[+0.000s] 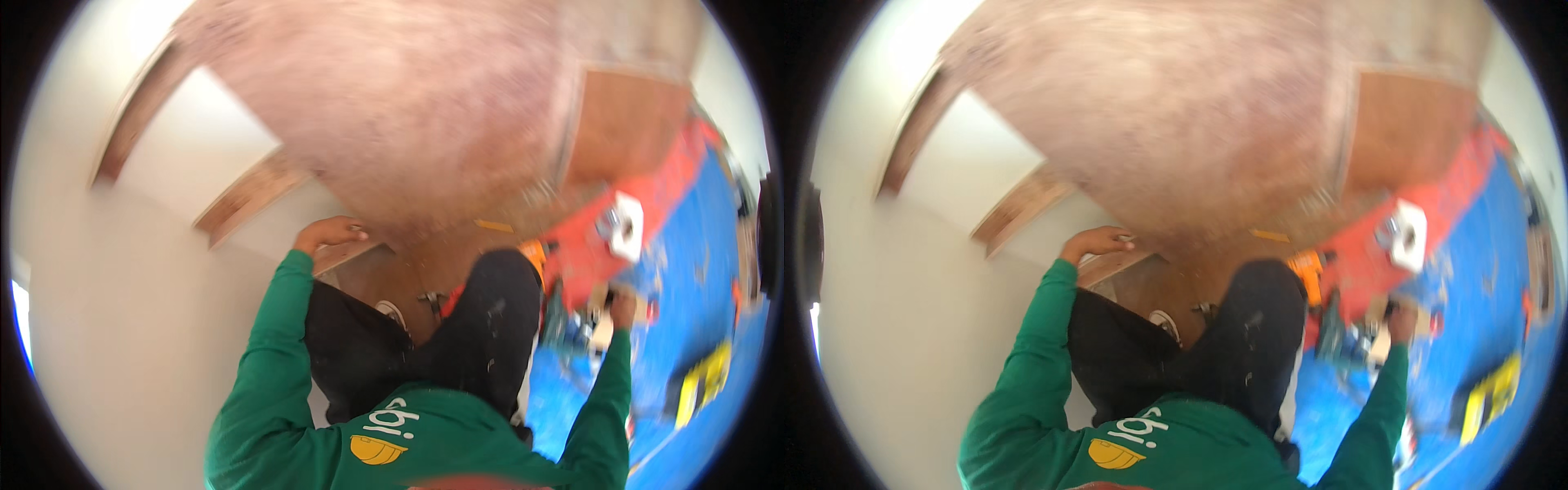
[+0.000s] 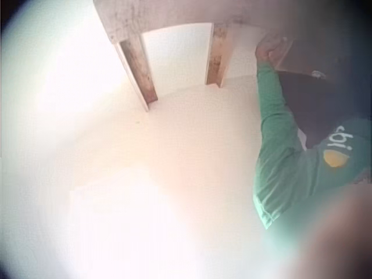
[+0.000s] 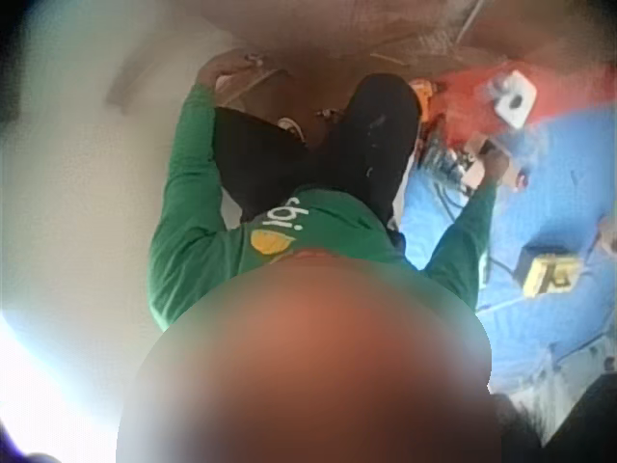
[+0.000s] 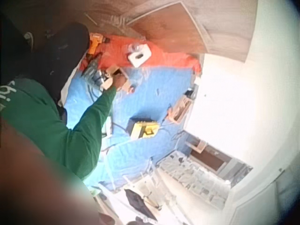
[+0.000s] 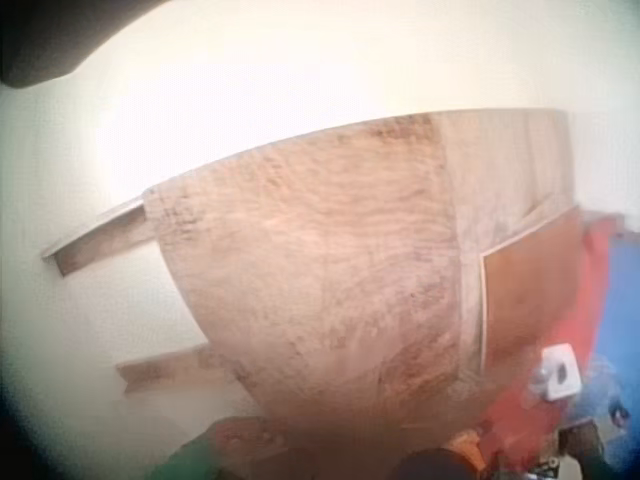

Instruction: The person installs curved wooden panels onto a wall using a cordless drill and screws. They position each panel, drill pilot holes, and fasten the panels in place, working from the top downward.

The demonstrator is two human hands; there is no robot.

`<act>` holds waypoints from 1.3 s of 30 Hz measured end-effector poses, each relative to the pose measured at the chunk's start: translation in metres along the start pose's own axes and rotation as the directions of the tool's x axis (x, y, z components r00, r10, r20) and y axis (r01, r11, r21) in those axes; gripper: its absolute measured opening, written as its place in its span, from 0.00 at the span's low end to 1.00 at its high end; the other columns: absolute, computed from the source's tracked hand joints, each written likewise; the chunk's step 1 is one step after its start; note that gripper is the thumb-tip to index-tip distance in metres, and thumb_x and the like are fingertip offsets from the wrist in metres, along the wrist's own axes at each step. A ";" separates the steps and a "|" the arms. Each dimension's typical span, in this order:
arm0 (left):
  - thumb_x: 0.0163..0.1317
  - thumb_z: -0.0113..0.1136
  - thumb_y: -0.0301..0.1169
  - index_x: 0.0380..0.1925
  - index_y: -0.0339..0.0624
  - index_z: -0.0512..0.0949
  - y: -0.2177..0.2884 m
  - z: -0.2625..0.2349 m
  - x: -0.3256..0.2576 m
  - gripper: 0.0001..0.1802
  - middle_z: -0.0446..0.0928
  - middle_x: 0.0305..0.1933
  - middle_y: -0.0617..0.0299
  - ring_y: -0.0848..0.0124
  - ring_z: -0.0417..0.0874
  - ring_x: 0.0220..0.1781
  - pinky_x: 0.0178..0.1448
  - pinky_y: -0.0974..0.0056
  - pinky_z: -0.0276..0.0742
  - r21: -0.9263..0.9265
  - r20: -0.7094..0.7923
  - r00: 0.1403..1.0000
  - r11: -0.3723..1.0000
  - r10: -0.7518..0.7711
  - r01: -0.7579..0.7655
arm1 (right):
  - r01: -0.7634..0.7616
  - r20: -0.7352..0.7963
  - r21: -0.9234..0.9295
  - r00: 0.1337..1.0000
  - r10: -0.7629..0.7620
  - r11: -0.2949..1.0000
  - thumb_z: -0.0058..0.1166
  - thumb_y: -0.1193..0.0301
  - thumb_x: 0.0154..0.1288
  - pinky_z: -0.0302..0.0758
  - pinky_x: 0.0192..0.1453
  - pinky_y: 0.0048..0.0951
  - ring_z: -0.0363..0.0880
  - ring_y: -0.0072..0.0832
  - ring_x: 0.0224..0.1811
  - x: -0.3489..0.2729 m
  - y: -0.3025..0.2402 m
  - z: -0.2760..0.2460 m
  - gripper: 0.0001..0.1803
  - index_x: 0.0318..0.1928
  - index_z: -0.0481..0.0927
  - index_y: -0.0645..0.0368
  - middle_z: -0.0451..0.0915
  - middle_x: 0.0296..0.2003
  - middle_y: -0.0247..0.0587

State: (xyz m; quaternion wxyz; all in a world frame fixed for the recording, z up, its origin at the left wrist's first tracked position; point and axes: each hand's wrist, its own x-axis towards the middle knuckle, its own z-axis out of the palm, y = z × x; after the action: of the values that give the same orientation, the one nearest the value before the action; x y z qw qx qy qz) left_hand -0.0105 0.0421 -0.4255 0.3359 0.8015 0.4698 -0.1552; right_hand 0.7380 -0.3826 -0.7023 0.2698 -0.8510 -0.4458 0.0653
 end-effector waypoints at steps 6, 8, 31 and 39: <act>0.74 0.62 0.61 0.76 0.34 0.73 0.017 0.005 -0.027 0.45 0.77 0.74 0.39 0.46 0.77 0.76 0.79 0.52 0.70 -0.018 -0.095 0.983 0.988 -0.156 0.155 | -0.248 0.059 -0.549 0.941 0.333 0.798 0.63 0.69 0.66 0.80 0.70 0.50 0.86 0.54 0.62 0.033 0.013 0.023 0.19 0.55 0.88 0.64 0.89 0.53 0.58; 0.74 0.62 0.60 0.75 0.34 0.74 0.020 0.007 -0.038 0.45 0.77 0.74 0.39 0.45 0.76 0.77 0.79 0.51 0.70 -0.029 -0.118 0.979 0.986 -0.169 0.166 | -0.273 0.034 -0.520 0.940 0.339 0.809 0.64 0.69 0.66 0.81 0.70 0.49 0.86 0.52 0.63 0.036 0.005 0.026 0.18 0.55 0.89 0.62 0.90 0.53 0.55; 0.74 0.65 0.55 0.75 0.37 0.74 0.080 0.000 0.000 0.40 0.84 0.66 0.41 0.52 0.84 0.70 0.74 0.55 0.75 0.068 0.011 0.991 0.989 -0.131 0.130 | -0.098 -0.072 -0.430 0.995 0.074 0.897 0.52 0.66 0.74 0.83 0.56 0.57 0.88 0.60 0.46 0.023 0.006 0.022 0.16 0.42 0.89 0.65 0.88 0.43 0.63; 0.76 0.68 0.38 0.70 0.38 0.80 0.217 0.056 -0.006 0.27 0.87 0.58 0.43 0.59 0.88 0.60 0.68 0.59 0.81 -0.431 -0.363 0.910 0.830 0.200 -0.354 | -0.281 0.069 0.864 0.888 0.455 0.418 0.56 0.62 0.82 0.83 0.43 0.30 0.88 0.25 0.39 0.000 -0.064 -0.044 0.15 0.51 0.86 0.61 0.91 0.42 0.39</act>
State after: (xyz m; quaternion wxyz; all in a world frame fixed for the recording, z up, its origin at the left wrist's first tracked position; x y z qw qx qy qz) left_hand 0.1759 -0.0724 -0.3776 0.4699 0.7648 0.4166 0.1438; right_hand 0.7072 -0.3715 -0.6321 0.6701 -0.6834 -0.1305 0.2587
